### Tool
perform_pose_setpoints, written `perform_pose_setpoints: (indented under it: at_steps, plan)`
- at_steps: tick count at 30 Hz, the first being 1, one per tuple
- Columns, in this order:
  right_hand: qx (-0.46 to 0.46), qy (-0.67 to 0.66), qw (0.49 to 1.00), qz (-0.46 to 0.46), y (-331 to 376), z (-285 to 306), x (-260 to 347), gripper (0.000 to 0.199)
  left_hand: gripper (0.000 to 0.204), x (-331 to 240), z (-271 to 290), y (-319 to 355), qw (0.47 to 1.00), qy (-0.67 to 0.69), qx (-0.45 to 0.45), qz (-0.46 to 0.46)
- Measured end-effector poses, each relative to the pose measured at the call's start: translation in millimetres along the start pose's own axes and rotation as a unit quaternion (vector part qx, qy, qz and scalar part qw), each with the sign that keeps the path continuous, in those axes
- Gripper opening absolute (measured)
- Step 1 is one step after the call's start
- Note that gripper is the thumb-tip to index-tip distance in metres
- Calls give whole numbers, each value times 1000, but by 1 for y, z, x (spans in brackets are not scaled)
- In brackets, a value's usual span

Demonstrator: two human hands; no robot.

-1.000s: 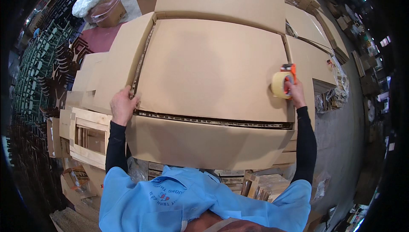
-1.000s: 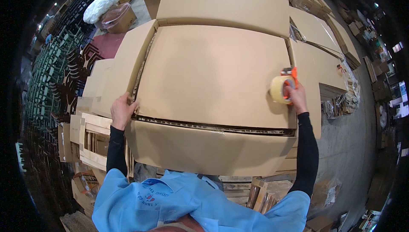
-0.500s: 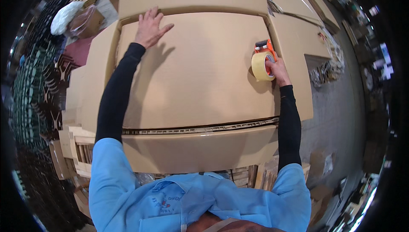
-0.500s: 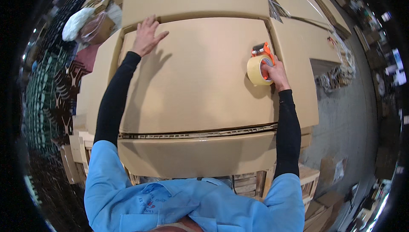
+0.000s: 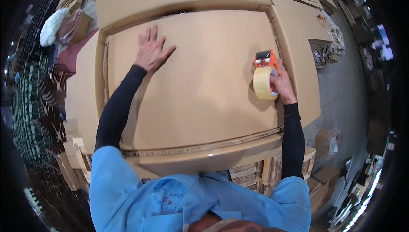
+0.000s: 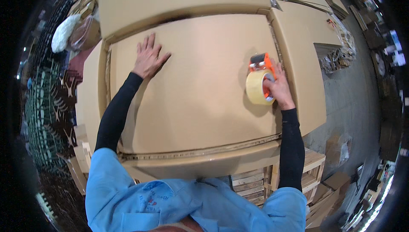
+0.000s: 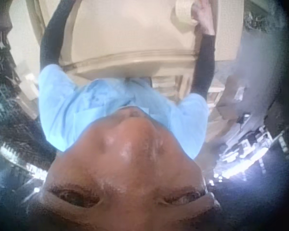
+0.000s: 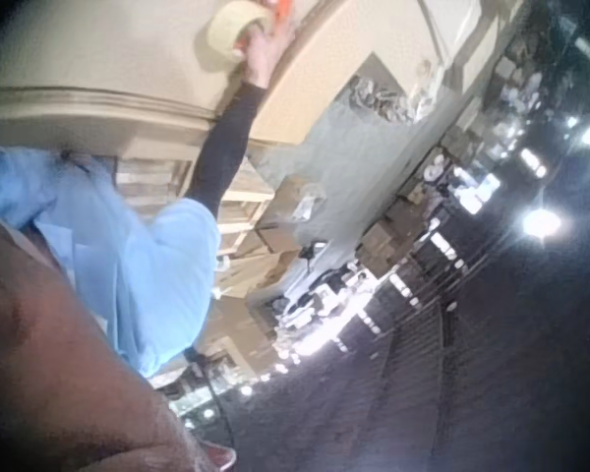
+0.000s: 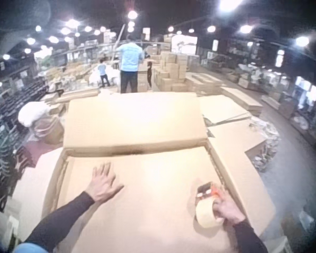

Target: The person tapes a large cardboard box labeled ARTICLE using a handheld tape dispenser. They apply tape along seams, rotate the box, and seal multiple edges. The person also opens the box, removes a smaller inner box, and continues taping the outer box.

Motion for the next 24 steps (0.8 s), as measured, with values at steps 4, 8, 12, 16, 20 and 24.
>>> perform_pose_setpoints:
  at_steps: [4,8,12,16,20,24]
  plan:
    - [34,-198,978,-56,4,-13,47,69,65,0,-4,1,999,31,-38,-1]
    - [94,-226,969,-44,-3,8,-28,36,49,-17,-15,8,986,78,-148,8]
    - [129,-175,976,-18,-26,50,-73,39,44,-56,-22,47,977,106,-183,31]
    - [146,-198,968,-54,-46,5,-33,45,47,-71,46,164,956,288,-20,-46]
    - [83,-276,955,-68,7,48,-24,53,30,-76,157,389,865,367,-342,-17]
    - [70,-389,917,61,40,22,-2,59,27,-45,99,618,700,278,-462,468]
Point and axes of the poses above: each hand's wrist, its own y-axis away from the middle knuckle, its own z-axis out of the back of the hand, x = y × z, the point moved 3 cm from there along -y, towards the middle knuckle, and after that the axes turned 5 degrees about -x, right-handed, at the moved point
